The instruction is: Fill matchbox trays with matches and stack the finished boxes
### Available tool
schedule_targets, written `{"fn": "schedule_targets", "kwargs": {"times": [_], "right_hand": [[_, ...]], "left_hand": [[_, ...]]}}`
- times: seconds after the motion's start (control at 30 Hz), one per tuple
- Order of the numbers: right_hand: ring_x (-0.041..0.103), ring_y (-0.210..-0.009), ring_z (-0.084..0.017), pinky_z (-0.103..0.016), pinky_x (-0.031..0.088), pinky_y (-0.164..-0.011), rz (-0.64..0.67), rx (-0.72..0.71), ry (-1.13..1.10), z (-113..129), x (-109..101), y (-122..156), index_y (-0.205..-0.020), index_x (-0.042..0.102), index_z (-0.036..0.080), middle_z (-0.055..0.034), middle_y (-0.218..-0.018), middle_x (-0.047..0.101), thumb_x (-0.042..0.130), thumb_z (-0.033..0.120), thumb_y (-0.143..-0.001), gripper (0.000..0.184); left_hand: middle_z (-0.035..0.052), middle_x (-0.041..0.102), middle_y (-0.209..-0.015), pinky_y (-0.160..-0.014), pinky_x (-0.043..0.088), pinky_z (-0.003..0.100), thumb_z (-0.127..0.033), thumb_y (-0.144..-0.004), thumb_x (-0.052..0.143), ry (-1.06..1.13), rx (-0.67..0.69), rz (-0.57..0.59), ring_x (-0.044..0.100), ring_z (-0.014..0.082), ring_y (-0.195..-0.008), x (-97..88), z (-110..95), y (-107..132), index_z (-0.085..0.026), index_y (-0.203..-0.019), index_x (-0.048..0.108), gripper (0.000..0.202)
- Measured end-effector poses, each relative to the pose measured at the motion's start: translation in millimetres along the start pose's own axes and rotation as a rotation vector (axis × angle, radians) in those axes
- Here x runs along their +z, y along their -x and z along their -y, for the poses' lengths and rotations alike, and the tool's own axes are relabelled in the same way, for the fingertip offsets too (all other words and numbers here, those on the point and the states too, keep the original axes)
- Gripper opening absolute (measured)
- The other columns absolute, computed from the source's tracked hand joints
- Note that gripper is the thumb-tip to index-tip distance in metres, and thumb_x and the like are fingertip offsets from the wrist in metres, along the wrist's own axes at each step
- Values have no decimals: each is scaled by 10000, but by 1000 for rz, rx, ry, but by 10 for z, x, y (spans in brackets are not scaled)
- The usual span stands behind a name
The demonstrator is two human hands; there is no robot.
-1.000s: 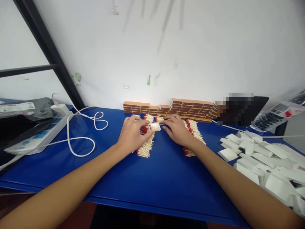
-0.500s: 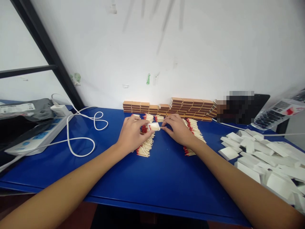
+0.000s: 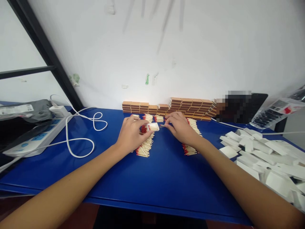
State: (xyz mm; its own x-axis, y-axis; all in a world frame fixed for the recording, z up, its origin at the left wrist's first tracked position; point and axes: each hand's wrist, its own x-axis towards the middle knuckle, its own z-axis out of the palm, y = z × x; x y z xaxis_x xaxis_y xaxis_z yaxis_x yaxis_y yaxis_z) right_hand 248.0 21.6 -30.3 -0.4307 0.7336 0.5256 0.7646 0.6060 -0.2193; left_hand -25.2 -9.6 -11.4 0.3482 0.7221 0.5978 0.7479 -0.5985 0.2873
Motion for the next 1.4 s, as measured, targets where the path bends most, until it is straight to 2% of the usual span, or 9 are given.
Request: {"fn": "schedule_targets", "kwargs": {"times": [0.13,0.23,0.33,0.4,0.53,0.73,1.03,1.27,1.4], "right_hand": [[575,-1254,-333,-574,473,-1116,-172,-7,-83,236,-87,-24,-985,662,253,-141,-1213,718,586,290,-1069,119],[561,-1285,-338,-584,484,-1116,-154,-44,-114,462,-54,-8,-979,663,264,-138,-1251,709,579,283,-1074,129],[549,-1312,-342,-582,491,-1118,-114,-70,-111,555,-9,10,-977,679,260,-146,-1280,702,583,268,-1070,134],[561,-1292,-337,-573,496,-1112,-117,-69,-119,507,-8,6,-986,692,255,-145,-1267,711,581,273,-1073,142],[588,-1208,-336,-558,508,-1078,-114,-20,-81,250,-13,-25,-1060,726,240,-141,-1177,739,547,278,-1082,185],[529,-1331,-375,-588,490,-1109,59,30,85,-54,154,-8,-1250,785,200,-185,-1365,696,520,295,-1078,330],[521,-1331,-368,-563,498,-1097,70,22,110,-60,200,-4,-1297,758,214,-170,-1359,695,529,329,-1089,330],[533,-1281,-356,-557,494,-1093,58,3,76,-74,199,-10,-1181,750,207,-171,-1281,709,578,313,-1062,234],[539,-1262,-351,-545,496,-1085,54,3,76,-61,189,-17,-1175,736,214,-164,-1268,713,594,306,-1058,205]], "left_hand": [[79,810,-1067,-1008,505,487,-386,-876,911,-1,19,4,703,298,-1093,6,-18,7,-228,-1163,825,339],[84,805,-1057,-992,513,477,-408,-880,910,18,45,9,710,292,-1079,6,-42,12,-218,-1139,828,331],[65,809,-1036,-1001,511,474,-414,-889,902,38,55,19,712,285,-1075,5,-52,16,-235,-1119,826,301],[65,812,-1038,-998,510,480,-399,-882,908,30,42,20,713,293,-1081,7,-44,15,-237,-1123,829,301],[73,810,-1052,-1003,515,488,-366,-863,921,5,3,1,713,298,-1070,10,-20,11,-228,-1151,833,332],[72,826,-1072,-1007,511,477,-387,-889,902,-8,-42,0,716,296,-1088,-31,-28,-18,-222,-1148,829,315],[65,834,-1063,-991,516,471,-380,-877,916,-9,-30,-27,727,293,-1077,-21,-17,-23,-227,-1135,825,313],[61,840,-1081,-1000,512,480,-374,-883,910,6,-44,-20,726,298,-1103,-30,-14,-29,-222,-1125,820,300],[56,844,-1096,-1008,507,487,-376,-888,904,7,-41,-26,725,300,-1114,-31,4,-40,-223,-1119,817,290]]}}
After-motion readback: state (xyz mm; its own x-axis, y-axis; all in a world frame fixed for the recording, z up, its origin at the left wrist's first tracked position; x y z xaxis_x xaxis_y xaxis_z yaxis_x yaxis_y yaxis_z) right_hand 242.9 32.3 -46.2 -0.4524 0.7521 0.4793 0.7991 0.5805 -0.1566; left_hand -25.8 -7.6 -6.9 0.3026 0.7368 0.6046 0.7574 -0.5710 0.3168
